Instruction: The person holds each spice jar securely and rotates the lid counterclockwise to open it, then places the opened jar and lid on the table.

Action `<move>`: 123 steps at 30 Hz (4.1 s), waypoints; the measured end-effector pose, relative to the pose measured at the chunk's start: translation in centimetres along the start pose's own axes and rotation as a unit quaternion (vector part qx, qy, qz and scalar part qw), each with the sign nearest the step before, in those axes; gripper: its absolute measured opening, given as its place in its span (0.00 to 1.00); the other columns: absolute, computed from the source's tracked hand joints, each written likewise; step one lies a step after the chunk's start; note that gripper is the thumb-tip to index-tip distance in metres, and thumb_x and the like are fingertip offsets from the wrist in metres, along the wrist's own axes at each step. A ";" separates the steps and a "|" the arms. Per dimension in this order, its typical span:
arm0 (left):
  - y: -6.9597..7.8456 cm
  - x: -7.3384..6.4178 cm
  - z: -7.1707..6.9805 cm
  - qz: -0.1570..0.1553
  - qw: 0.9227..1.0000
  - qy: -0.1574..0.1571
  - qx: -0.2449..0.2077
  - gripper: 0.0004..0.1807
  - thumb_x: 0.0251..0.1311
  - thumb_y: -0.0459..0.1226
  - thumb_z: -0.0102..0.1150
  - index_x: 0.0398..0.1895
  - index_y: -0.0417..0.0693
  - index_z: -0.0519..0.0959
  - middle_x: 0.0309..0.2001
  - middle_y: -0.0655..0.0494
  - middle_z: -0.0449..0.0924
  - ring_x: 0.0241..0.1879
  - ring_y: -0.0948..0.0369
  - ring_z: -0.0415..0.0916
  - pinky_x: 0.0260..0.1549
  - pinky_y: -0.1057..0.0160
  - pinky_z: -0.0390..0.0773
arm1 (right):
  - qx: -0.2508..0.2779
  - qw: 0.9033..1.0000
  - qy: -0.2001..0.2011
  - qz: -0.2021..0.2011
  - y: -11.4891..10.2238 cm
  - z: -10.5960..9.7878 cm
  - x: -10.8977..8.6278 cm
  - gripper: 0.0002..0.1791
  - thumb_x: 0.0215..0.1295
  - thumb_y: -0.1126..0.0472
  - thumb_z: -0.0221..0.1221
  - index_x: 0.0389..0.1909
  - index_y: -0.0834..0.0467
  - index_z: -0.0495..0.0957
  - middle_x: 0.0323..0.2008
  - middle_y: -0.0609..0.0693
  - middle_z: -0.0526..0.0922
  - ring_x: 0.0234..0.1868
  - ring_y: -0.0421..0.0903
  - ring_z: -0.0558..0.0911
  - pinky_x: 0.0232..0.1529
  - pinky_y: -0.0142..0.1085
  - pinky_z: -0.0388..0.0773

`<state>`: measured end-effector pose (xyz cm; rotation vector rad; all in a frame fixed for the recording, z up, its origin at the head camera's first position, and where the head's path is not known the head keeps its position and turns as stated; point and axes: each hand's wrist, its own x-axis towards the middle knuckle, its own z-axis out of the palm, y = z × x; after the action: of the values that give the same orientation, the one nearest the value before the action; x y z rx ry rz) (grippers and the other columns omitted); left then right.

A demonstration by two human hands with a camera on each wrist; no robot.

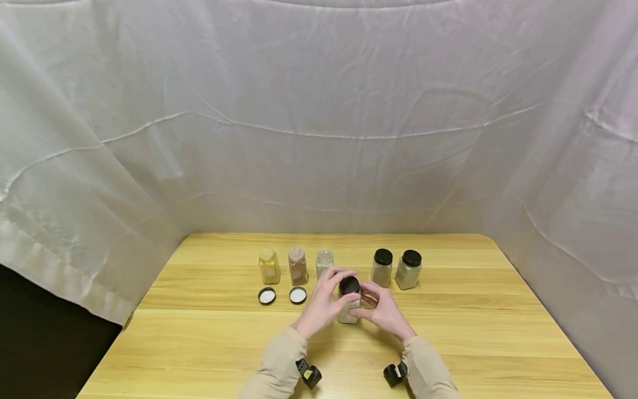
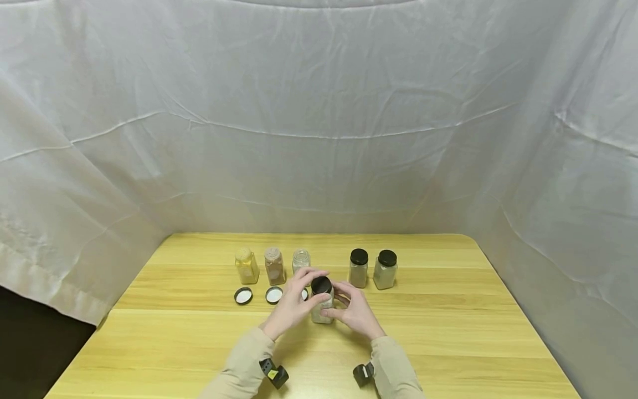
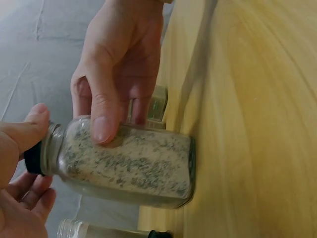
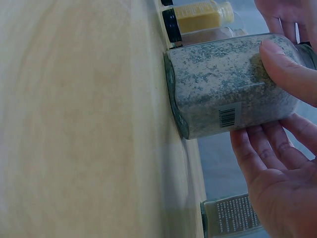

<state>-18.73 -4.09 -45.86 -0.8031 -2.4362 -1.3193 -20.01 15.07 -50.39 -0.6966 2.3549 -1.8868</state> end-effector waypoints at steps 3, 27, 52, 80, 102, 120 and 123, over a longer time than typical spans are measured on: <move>0.1 -0.1 0.2 -0.007 1.000 0.017 -0.006 0.27 0.62 0.42 0.67 0.64 0.49 0.77 0.59 0.49 0.73 0.61 0.53 0.72 0.61 0.51 0.77 | 0.001 1.000 -0.002 -0.001 0.0 0.1 0.0 0.32 0.54 0.68 0.73 0.61 0.68 0.75 0.56 0.64 0.78 0.54 0.28 0.79 0.68 0.40 0.75; -2.5 -1.5 -1.4 -0.043 0.995 0.052 -0.076 0.26 0.56 0.42 0.73 0.58 0.53 0.76 0.57 0.53 0.74 0.47 0.63 0.72 0.49 0.61 0.78 | -0.031 0.999 0.018 0.011 -0.1 -0.6 -0.1 0.37 0.53 0.66 0.73 0.64 0.70 0.72 0.57 0.63 0.78 0.62 0.56 0.79 0.67 0.36 0.75; -3.2 -2.7 -0.2 -0.127 0.992 -0.013 0.017 0.30 0.43 0.41 0.81 0.52 0.41 0.81 0.52 0.45 0.84 0.51 0.51 0.82 0.55 0.54 0.83 | -0.100 0.992 0.061 0.035 -0.3 -0.7 2.1 0.37 0.58 0.71 0.68 0.69 0.71 0.66 0.66 0.70 0.73 0.66 0.67 0.75 0.69 0.52 0.71; -3.2 -1.0 2.6 -0.136 0.985 -0.042 0.097 0.24 0.50 0.36 0.77 0.50 0.36 0.82 0.49 0.41 0.86 0.52 0.46 0.82 0.56 0.49 0.80 | -0.230 0.966 0.108 0.050 -0.3 0.1 5.2 0.39 0.67 0.67 0.62 0.76 0.67 0.57 0.67 0.69 0.72 0.68 0.63 0.73 0.71 0.55 0.69; -2.9 0.0 3.8 -0.123 0.979 -0.032 0.160 0.24 0.50 0.34 0.76 0.51 0.35 0.80 0.44 0.41 0.87 0.44 0.47 0.85 0.42 0.54 0.85 | -0.265 0.948 0.174 0.021 -1.2 0.4 4.2 0.32 0.67 0.70 0.60 0.71 0.71 0.64 0.63 0.70 0.75 0.58 0.65 0.81 0.59 0.54 0.80; -3.0 0.2 4.3 -0.107 0.978 -0.024 0.178 0.22 0.51 0.32 0.75 0.49 0.33 0.79 0.40 0.40 0.87 0.39 0.47 0.87 0.37 0.57 0.87 | -0.207 0.867 0.366 -0.267 -0.8 -2.4 3.8 0.23 0.55 0.81 0.61 0.54 0.70 0.79 0.48 0.68 0.79 0.49 0.62 0.78 0.58 0.23 0.71; -2.7 0.0 3.9 -0.104 0.980 -0.019 0.171 0.24 0.52 0.31 0.74 0.52 0.30 0.78 0.44 0.37 0.86 0.43 0.45 0.86 0.43 0.54 0.88 | -0.216 0.885 0.339 -0.233 -0.6 -2.8 3.8 0.28 0.55 0.82 0.59 0.60 0.70 0.75 0.59 0.70 0.74 0.60 0.65 0.73 0.69 0.25 0.63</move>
<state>-20.13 -2.02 -49.87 -0.5021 -2.7314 -0.9095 -24.13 16.08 -48.21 -0.7794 3.3878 -2.0328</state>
